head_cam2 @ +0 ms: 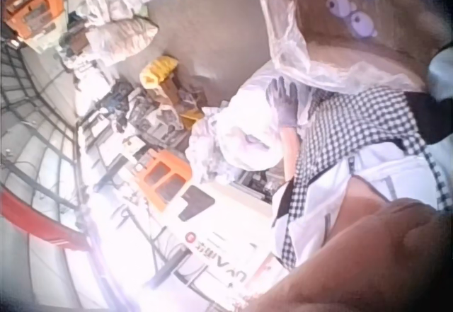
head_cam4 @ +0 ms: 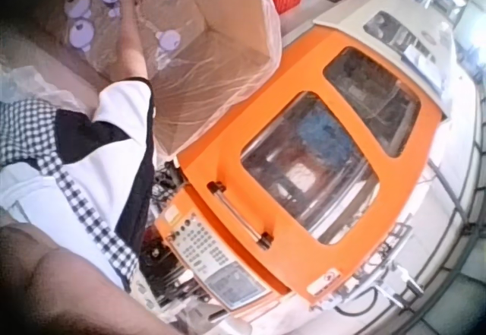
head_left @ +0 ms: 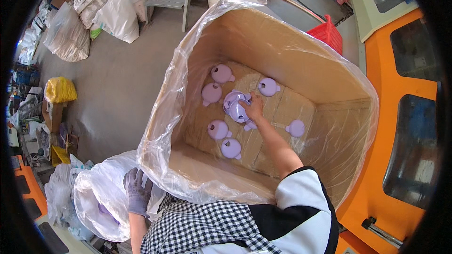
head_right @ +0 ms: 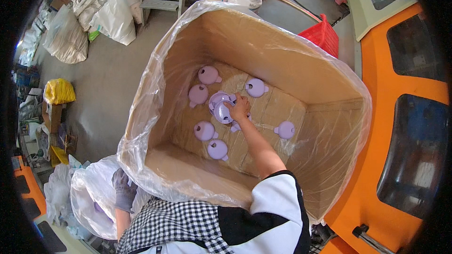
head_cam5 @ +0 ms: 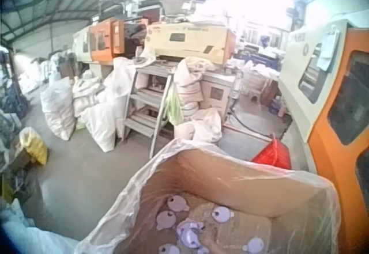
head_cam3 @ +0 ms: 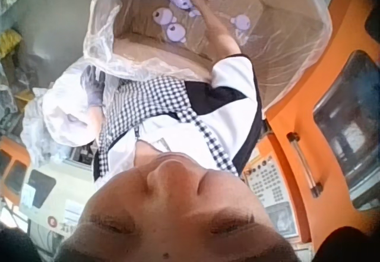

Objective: The person repeatedly picks up two light purple plastic halves from a cardboard bin, snaps them together, and places the assembled units into a white plastic bag. The process is repeated multiple times throughout the clip.

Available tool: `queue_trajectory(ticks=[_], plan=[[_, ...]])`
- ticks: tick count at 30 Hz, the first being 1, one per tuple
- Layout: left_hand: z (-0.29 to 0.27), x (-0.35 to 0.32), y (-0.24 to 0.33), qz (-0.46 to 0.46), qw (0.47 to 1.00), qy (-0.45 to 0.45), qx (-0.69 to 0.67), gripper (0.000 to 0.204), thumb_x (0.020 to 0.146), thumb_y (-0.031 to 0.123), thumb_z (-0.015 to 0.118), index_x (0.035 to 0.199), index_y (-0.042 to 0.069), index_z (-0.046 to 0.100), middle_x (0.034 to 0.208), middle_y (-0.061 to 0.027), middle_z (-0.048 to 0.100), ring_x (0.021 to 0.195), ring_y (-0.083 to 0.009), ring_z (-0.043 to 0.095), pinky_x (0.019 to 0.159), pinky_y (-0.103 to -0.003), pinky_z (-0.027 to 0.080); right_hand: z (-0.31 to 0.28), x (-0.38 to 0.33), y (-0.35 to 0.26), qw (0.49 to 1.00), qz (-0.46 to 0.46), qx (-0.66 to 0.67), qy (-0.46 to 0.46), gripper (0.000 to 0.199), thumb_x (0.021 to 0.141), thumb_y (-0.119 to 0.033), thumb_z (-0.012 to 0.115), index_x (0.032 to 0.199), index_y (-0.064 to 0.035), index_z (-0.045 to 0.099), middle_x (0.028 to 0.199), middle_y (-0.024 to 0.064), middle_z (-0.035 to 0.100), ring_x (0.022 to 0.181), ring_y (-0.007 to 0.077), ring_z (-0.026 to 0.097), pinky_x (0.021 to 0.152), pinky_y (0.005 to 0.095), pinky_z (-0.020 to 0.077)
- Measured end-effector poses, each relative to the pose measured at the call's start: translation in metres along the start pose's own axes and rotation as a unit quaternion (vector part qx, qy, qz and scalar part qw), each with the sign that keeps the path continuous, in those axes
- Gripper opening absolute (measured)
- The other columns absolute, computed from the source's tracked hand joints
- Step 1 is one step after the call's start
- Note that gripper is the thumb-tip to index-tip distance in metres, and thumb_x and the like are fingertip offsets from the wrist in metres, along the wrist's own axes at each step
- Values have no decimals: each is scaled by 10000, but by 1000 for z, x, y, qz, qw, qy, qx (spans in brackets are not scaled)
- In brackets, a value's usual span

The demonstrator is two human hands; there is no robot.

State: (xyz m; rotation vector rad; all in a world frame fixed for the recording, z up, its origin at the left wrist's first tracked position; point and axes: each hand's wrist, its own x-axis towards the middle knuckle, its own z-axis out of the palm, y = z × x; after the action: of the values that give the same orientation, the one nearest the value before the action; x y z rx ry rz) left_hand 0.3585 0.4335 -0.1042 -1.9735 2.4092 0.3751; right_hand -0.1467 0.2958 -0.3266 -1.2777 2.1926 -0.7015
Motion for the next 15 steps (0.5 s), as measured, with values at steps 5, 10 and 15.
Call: queue_trajectory(ticks=[5, 10, 15], plan=[[-4, 7, 5, 11, 1000, 1, 14, 557, 751, 208, 772, 1250, 82, 558, 1279, -183, 550, 1222, -387, 485, 1063, -532, 348, 23, 1, -12, 996, -21, 72, -54, 631, 753, -380, 827, 1224, -83, 531, 1104, 217, 600, 1046, 411, 585, 892, 494, 480], [0, 2, 7, 13, 1000, 8, 10, 546, 753, 212, 775, 1241, 86, 566, 1266, -186, 555, 1201, -380, 502, 1059, -533, 350, 23, 7, -30, 987, 9, 100, -129, 714, 683, -315, 889, 1231, -5, 554, 1178, 217, 642, 1094, 328, 627, 938, 402, 504], [1, -7, 13, 2, 1000, 4, 5, 533, 768, 216, 768, 1242, 81, 565, 1261, -198, 558, 1192, -384, 514, 1053, -535, 356, 23, 2, -45, 957, 34, 121, -261, 628, 697, -296, 891, 1185, -14, 615, 1112, 159, 689, 1038, 284, 653, 906, 379, 521]])
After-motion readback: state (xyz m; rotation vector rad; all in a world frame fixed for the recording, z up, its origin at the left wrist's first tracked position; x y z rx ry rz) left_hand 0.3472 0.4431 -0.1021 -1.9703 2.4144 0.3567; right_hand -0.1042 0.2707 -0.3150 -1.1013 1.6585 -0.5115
